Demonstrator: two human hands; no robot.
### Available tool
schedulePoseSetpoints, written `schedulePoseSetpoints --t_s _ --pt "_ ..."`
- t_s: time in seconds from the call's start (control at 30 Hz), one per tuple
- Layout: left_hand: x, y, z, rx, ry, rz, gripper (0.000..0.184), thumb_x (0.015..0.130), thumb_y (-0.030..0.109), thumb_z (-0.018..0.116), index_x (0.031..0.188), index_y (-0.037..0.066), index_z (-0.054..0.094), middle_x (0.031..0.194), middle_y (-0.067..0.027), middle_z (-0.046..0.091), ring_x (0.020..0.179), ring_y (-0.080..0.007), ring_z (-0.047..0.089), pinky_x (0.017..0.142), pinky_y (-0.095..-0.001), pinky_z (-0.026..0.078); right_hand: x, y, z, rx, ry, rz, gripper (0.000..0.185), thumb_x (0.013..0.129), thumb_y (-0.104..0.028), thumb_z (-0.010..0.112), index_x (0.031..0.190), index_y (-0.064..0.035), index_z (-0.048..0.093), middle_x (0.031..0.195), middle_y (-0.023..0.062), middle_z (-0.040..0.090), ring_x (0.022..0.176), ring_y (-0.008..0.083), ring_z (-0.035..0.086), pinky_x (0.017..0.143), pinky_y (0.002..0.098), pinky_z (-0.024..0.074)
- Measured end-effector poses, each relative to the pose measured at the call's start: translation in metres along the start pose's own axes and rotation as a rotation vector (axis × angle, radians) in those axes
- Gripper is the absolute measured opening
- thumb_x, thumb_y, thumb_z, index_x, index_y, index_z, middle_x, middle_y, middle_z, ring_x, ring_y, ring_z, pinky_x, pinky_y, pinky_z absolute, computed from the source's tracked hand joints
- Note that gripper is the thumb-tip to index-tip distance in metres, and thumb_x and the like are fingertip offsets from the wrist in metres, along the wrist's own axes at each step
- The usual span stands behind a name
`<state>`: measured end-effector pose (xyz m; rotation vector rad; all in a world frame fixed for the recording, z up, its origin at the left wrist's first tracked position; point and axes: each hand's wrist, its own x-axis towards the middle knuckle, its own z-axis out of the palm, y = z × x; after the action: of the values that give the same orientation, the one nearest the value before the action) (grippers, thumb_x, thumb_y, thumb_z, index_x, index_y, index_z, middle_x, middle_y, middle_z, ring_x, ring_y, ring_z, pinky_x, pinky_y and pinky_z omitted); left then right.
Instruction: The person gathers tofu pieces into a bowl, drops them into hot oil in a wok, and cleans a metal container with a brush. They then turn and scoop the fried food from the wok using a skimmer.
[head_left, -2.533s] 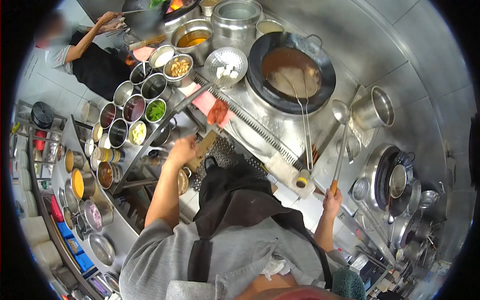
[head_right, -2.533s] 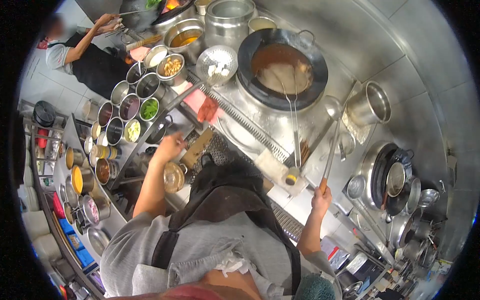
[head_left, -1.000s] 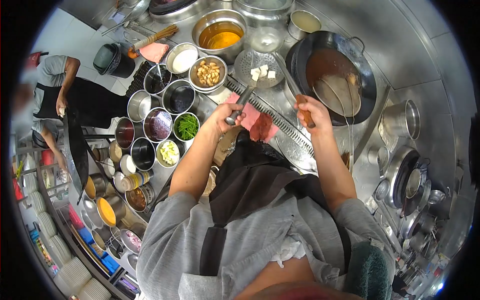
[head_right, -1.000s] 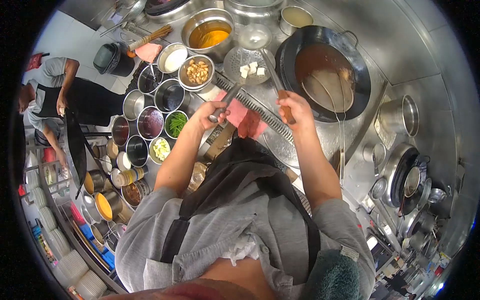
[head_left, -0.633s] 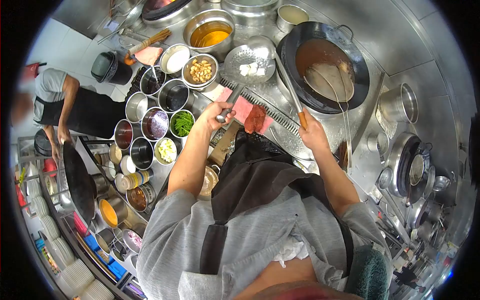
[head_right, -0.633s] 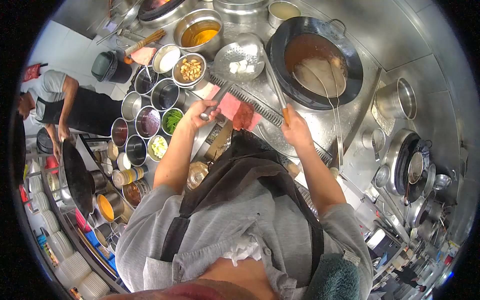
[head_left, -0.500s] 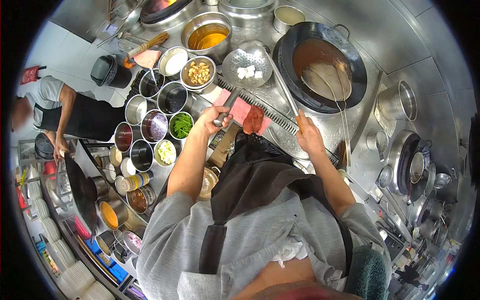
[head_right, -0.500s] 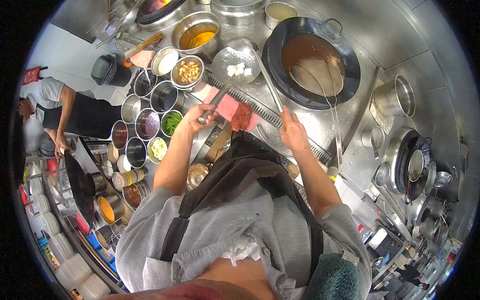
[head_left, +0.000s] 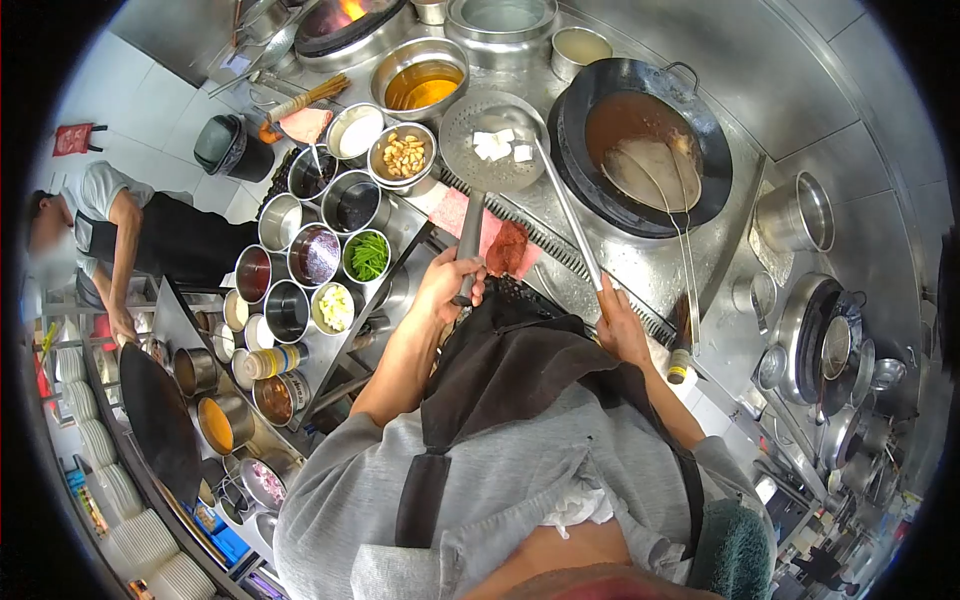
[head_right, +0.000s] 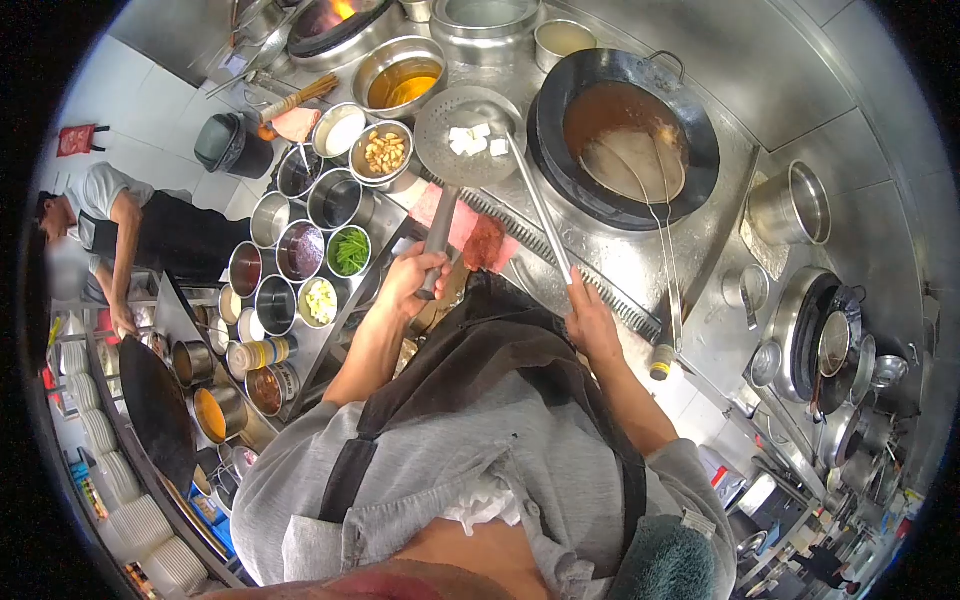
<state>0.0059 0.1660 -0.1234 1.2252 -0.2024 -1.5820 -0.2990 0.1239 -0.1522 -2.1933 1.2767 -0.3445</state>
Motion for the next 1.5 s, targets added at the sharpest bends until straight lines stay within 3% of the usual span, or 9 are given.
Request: schedulePoseSetpoints --t_s 0.4,0.93,1.07,1.13,1.17,1.2,1.27,1.3,1.5 --pt "-0.014 0.016 0.018 -0.015 -0.018 0.029 0.013 0.081 0.001 0.053 0.091 -0.002 0.046 0.069 -0.0109 0.053 0.049 -0.0177 0.050 0.039 -0.0305 0.041 0.009 0.020 -0.022 0.033 0.086 -0.130 0.070 0.071 0.003 0.052 0.138 -0.0079 0.033 0.096 0.0204 0.051 0.082 0.0411 0.056 0.071 0.0468 0.0469" --pt "0.131 0.105 0.145 0.771 -0.103 0.083 0.006 0.079 -0.001 0.052 0.078 -0.007 0.052 0.059 -0.0128 0.051 0.046 -0.0223 0.051 0.037 -0.0348 0.041 -0.089 0.036 -0.088 0.097 0.714 0.074 0.065 0.072 0.006 0.053 0.135 -0.0055 0.041 0.099 0.0181 0.056 0.090 0.0355 0.056 0.082 0.0361 0.0443" --pt "0.160 0.087 0.156 0.996 0.032 0.217 0.020 0.077 0.000 0.050 0.093 -0.012 0.051 0.061 -0.0168 0.056 0.044 -0.0259 0.056 0.035 -0.0395 0.042 -0.143 0.036 -0.091 0.255 0.657 0.290 0.063 0.073 0.006 0.052 0.134 -0.0020 0.041 0.102 0.0212 0.057 0.092 0.0343 0.057 0.084 0.0341 0.0446" --pt "0.138 0.086 0.166 1.325 0.181 0.472 0.031 0.076 0.001 0.050 0.104 -0.012 0.050 0.068 -0.0233 0.061 0.049 -0.0279 0.062 0.039 -0.0407 0.048 -0.166 0.042 -0.087 0.255 0.680 0.295 0.063 0.073 0.007 0.051 0.135 -0.0019 0.040 0.103 0.0217 0.057 0.092 0.0326 0.058 0.083 0.0346 0.0447" --pt "0.126 0.087 0.168 1.442 0.227 0.425 0.042 0.075 0.004 0.052 0.114 -0.009 0.047 0.079 -0.0288 0.063 0.065 -0.0354 0.066 0.056 -0.0450 0.054 -0.175 0.045 -0.086 0.225 0.711 0.302 0.064 0.073 0.008 0.051 0.135 -0.0020 0.039 0.101 0.0209 0.057 0.091 0.0320 0.058 0.082 0.0342 0.0449" --pt "0.125 0.082 0.159 1.442 0.232 0.422 0.042 0.075 0.004 0.052 0.114 -0.009 0.047 0.079 -0.0288 0.063 0.065 -0.0354 0.066 0.056 -0.0450 0.054 -0.184 0.048 -0.086 0.197 0.740 0.308 0.065 0.073 0.008 0.051 0.136 -0.0022 0.039 0.100 0.0201 0.057 0.089 0.0313 0.058 0.081 0.0338 0.0450" --pt "0.122 0.070 0.133 1.724 0.469 0.886 0.049 0.076 0.007 0.054 0.122 -0.006 0.044 0.084 -0.0292 0.063 0.079 -0.0410 0.064 0.073 -0.0473 0.052 -0.201 0.053 -0.088 0.229 0.733 0.416 0.067 0.072 0.010 0.050 0.136 -0.0026 0.038 0.093 0.0173 0.055 0.084 0.0284 0.056 0.078 0.0314 0.0449" --pt "0.103 0.070 0.131 1.645 0.452 0.774 0.055 0.076 0.010 0.056 0.128 -0.001 0.040 0.087 -0.0304 0.062 0.091 -0.0444 0.060 0.085 -0.0500 0.046 -0.209 0.053 -0.092 0.224 0.719 0.444 0.065 0.074 0.010 0.050 0.136 -0.0017 0.038 0.097 0.0165 0.056 0.089 0.0252 0.056 0.080 0.0300 0.0447" --pt "0.000 0.044 0.065 1.102 0.322 0.502 0.032 0.077 0.008 0.054 0.107 -0.002 0.047 0.067 -0.0186 0.058 0.058 -0.0251 0.061 0.046 -0.0380 0.047 -0.264 0.070 -0.077 0.092 0.712 0.558 0.065 0.072 0.012 0.048 0.136 0.0000 0.039 0.101 0.0137 0.057 0.090 0.0212 0.057 0.083 0.0282 0.0443"
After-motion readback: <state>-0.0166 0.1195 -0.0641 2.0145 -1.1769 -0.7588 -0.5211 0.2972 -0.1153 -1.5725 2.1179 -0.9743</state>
